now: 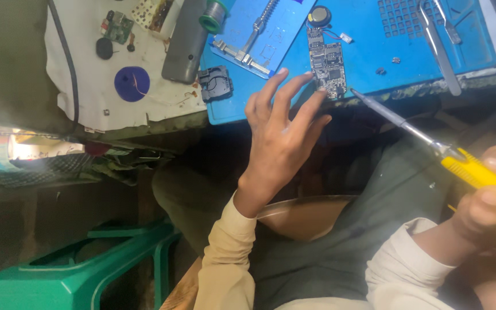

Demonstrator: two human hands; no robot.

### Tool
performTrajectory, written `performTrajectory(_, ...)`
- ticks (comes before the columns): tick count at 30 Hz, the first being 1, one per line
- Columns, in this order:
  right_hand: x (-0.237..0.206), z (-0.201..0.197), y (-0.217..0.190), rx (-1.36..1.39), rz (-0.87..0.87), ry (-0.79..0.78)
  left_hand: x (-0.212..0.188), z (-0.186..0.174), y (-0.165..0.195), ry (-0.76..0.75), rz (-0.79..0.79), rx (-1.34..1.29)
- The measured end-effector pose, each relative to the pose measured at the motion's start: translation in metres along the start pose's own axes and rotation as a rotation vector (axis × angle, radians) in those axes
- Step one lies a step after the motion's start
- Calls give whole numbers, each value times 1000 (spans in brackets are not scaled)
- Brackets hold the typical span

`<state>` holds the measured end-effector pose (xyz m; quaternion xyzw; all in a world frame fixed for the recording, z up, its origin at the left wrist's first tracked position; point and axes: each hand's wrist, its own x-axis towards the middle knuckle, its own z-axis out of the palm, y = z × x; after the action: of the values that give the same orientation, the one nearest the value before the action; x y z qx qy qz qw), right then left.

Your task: The person works on a phone motherboard at a repair bench, holding the board with tweezers and manipulating small components. They apply liquid from a bottle onto the board, pick at components with tweezers, then take a yellow soldering iron and a spool of solder wire and solder the board.

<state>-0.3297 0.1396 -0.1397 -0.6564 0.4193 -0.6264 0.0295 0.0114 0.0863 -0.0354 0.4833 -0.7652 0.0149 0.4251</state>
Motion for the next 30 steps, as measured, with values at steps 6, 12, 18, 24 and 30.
performTrajectory(6, -7, -7, 9, 73, -46, -73, -3, 1, -2, -53, 13, 12)
performTrajectory(12, -25, -17, 25, 5, -10, -80, -3, 2, -2, -68, 16, 33)
performTrajectory(18, -15, -36, 18, -4, 149, -153, -3, 2, -2, -76, 12, 15)
performTrajectory(24, -21, -32, 13, 75, 27, -114, -3, 0, -4, -75, 19, 12)
performTrajectory(30, -22, -14, 35, 83, 40, -59, -3, -1, -3, -71, 19, 13)
